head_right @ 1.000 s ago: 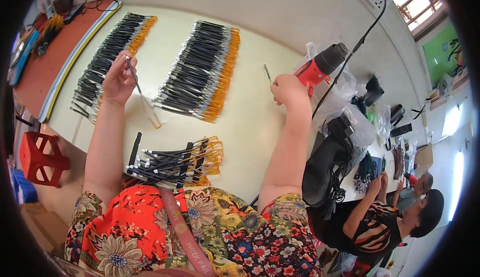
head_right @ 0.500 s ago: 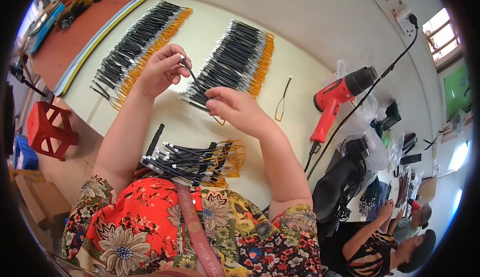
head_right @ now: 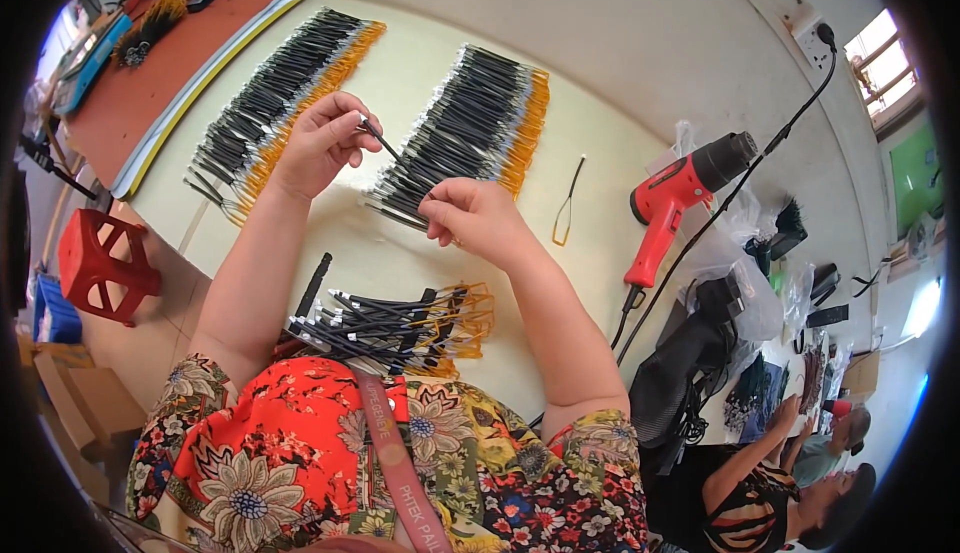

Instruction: The person assembles or inspects small plastic components by hand at a workbench.

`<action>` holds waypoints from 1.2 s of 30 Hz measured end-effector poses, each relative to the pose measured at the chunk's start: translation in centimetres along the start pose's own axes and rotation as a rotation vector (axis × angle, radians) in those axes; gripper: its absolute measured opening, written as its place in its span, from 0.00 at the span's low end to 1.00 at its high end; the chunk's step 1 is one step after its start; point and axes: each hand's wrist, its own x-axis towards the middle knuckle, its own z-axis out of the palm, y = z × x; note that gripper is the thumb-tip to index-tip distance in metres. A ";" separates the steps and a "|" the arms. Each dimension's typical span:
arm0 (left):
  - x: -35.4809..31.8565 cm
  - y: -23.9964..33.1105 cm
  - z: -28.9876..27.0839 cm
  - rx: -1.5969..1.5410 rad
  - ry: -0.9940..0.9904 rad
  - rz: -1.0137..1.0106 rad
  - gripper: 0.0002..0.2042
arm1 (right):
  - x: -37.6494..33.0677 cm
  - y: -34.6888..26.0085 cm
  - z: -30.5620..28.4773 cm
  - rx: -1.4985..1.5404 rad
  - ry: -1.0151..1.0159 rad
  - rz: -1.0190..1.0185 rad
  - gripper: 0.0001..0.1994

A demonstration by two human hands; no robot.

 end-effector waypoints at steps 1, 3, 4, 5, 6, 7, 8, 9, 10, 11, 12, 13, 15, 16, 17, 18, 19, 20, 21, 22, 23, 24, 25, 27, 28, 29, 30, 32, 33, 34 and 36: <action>-0.1 0.0 0.0 0.012 0.000 0.007 0.04 | 0.1 -0.1 -0.1 -0.008 0.046 0.052 0.09; -0.1 0.0 0.2 0.024 -0.002 0.014 0.04 | 0.1 0.0 -0.2 -0.032 0.029 0.050 0.08; -0.1 0.0 0.3 0.024 -0.001 0.015 0.04 | 0.0 0.1 -0.3 -0.057 0.014 0.049 0.08; -0.1 -0.1 0.4 0.024 -0.001 0.017 0.04 | 0.1 0.2 -0.4 -0.058 0.016 0.048 0.08; -0.1 -0.1 0.4 0.026 -0.003 0.020 0.04 | 0.2 0.4 -0.5 -0.072 0.012 0.051 0.08; -0.1 -0.1 0.5 0.021 -0.001 0.011 0.04 | 0.2 0.4 -0.6 -0.086 0.009 0.054 0.08; 0.0 -0.1 0.6 0.016 0.001 0.002 0.04 | 0.0 0.3 -0.7 -0.088 0.011 0.051 0.08; -0.2 0.0 0.5 0.005 -0.011 -0.003 0.04 | -0.1 0.0 -0.6 -0.068 -0.038 0.048 0.09; -0.2 0.0 0.5 0.009 -0.005 0.002 0.04 | -0.1 -0.2 -0.6 -0.048 -0.086 0.046 0.10; -0.3 0.0 0.4 -0.016 -0.022 -0.012 0.04 | 0.0 -0.3 -0.4 -0.050 -0.094 0.042 0.10; -0.2 0.0 0.5 -0.045 -0.047 -0.031 0.04 | -0.2 -0.4 -0.3 0.014 -0.096 0.016 0.10; -0.3 -0.1 0.7 -0.045 -0.048 -0.030 0.04 | -0.3 -0.5 -0.2 0.078 -0.098 -0.010 0.11; -0.4 -0.4 1.1 -0.039 -0.098 -0.068 0.05 | 0.2 0.1 -0.3 0.146 -0.124 -0.049 0.10; -0.4 -0.5 1.3 -0.039 -0.109 -0.082 0.05 | 0.4 0.5 -0.4 0.215 -0.151 -0.088 0.10; -0.4 -0.7 1.4 -0.040 -0.111 -0.084 0.05 | 0.4 0.7 -0.5 0.216 -0.148 -0.087 0.10; -0.3 -0.7 1.5 -0.017 -0.113 -0.099 0.05 | 0.4 0.8 -0.5 0.186 -0.139 -0.119 0.09; -0.3 -0.7 1.5 0.006 -0.114 -0.113 0.05 | 0.4 0.9 -0.6 0.155 -0.129 -0.151 0.08; -0.2 -0.7 1.5 0.006 -0.114 -0.113 0.05 | 0.4 0.9 -0.6 0.155 -0.129 -0.151 0.08; -0.2 -0.7 1.3 0.010 -0.099 -0.104 0.05 | 0.4 1.1 -0.6 0.087 -0.066 -0.139 0.08; -0.2 -0.7 1.2 0.014 -0.083 -0.095 0.05 | 0.4 1.1 -0.5 0.019 -0.003 -0.126 0.08; -0.2 -0.6 1.1 0.014 -0.080 -0.094 0.05 | 0.4 1.1 -0.5 0.019 -0.006 -0.126 0.08; -0.1 -0.5 0.9 0.006 -0.072 -0.088 0.05 | 0.4 1.0 -0.5 -0.013 0.013 -0.115 0.08; -0.1 -0.5 0.8 -0.002 -0.064 -0.082 0.05 | 0.5 1.0 -0.5 -0.044 0.033 -0.103 0.08; -0.1 -0.4 0.8 0.005 -0.052 -0.077 0.05 | 0.5 1.1 -0.4 -0.037 0.038 -0.103 0.08; -0.1 -0.4 0.7 0.004 -0.049 -0.077 0.05 | 0.5 1.2 -0.4 -0.030 0.045 -0.103 0.08; -0.1 -0.4 0.6 0.003 -0.045 -0.078 0.05 | 0.5 1.0 -0.4 -0.030 0.045 -0.103 0.08; -0.1 -0.4 0.6 0.003 -0.045 -0.077 0.05 | 0.4 0.6 -0.4 -0.044 0.043 -0.077 0.07; -0.1 -0.5 0.6 0.004 -0.044 -0.075 0.05 | 0.4 0.6 -0.3 -0.058 0.041 -0.051 0.07; -0.1 -0.5 0.5 0.004 -0.045 -0.075 0.05 | 0.4 0.8 -0.3 -0.045 0.052 -0.077 0.07; -0.1 -0.5 0.5 0.008 -0.039 -0.070 0.05 | 0.5 1.0 -0.3 -0.033 0.062 -0.102 0.08; 0.0 -0.6 0.4 0.011 -0.034 -0.067 0.05 | 0.6 1.3 -0.5 -0.045 0.065 -0.117 0.08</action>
